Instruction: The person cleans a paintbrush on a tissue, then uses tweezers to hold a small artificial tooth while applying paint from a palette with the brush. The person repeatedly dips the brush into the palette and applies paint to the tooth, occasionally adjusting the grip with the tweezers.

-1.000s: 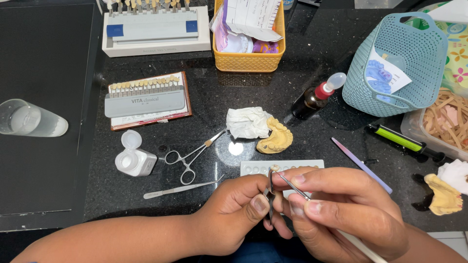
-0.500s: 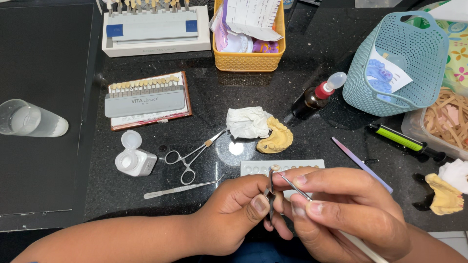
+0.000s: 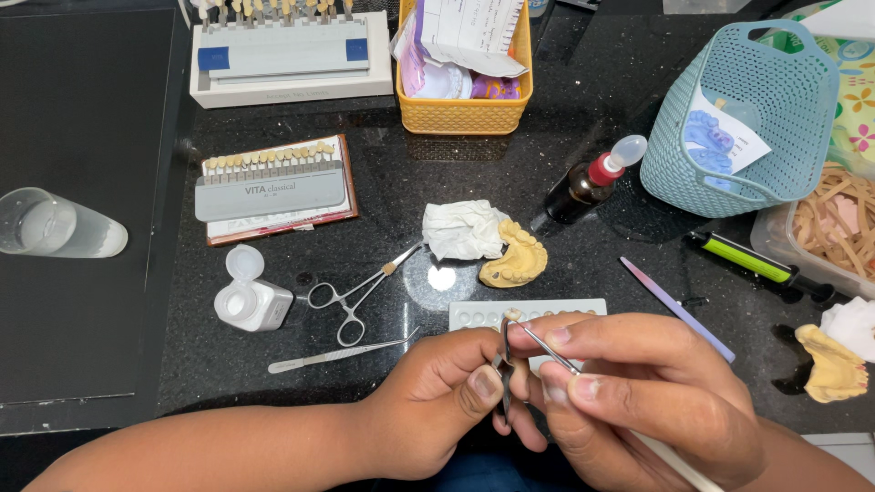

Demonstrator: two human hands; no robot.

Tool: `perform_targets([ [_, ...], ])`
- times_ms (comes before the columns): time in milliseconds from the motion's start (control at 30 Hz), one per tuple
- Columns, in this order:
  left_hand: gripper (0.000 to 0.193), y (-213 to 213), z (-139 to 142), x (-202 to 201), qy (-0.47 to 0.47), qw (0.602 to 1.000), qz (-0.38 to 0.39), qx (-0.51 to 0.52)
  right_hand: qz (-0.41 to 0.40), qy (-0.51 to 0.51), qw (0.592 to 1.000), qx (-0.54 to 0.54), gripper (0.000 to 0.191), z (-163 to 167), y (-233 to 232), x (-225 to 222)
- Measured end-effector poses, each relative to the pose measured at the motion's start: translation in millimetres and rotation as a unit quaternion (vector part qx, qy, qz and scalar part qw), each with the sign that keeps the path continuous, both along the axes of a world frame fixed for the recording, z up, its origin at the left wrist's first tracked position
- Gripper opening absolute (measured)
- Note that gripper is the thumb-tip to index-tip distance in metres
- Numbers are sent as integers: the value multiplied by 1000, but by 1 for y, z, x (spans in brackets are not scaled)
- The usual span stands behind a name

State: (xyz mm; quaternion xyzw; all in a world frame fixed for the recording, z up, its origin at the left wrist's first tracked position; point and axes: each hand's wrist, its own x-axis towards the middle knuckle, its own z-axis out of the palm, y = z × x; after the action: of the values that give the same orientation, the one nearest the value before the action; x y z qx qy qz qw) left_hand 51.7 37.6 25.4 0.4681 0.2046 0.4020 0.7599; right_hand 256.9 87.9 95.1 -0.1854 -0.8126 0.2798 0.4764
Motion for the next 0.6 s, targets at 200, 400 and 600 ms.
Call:
perform_targets([
  [200,49,-1,-1,0,-1,1000,0,0,0,2,1000,-9,31,2,-2,-1],
  [400,49,-1,-1,-1,-3,1000,-5,-1,-5,9,1000,-10,30,2,-3,-2],
  [600,50,-2,0,-1,-2,1000,-7,-6,-5,20,1000,-20,29,0,-5,-3],
])
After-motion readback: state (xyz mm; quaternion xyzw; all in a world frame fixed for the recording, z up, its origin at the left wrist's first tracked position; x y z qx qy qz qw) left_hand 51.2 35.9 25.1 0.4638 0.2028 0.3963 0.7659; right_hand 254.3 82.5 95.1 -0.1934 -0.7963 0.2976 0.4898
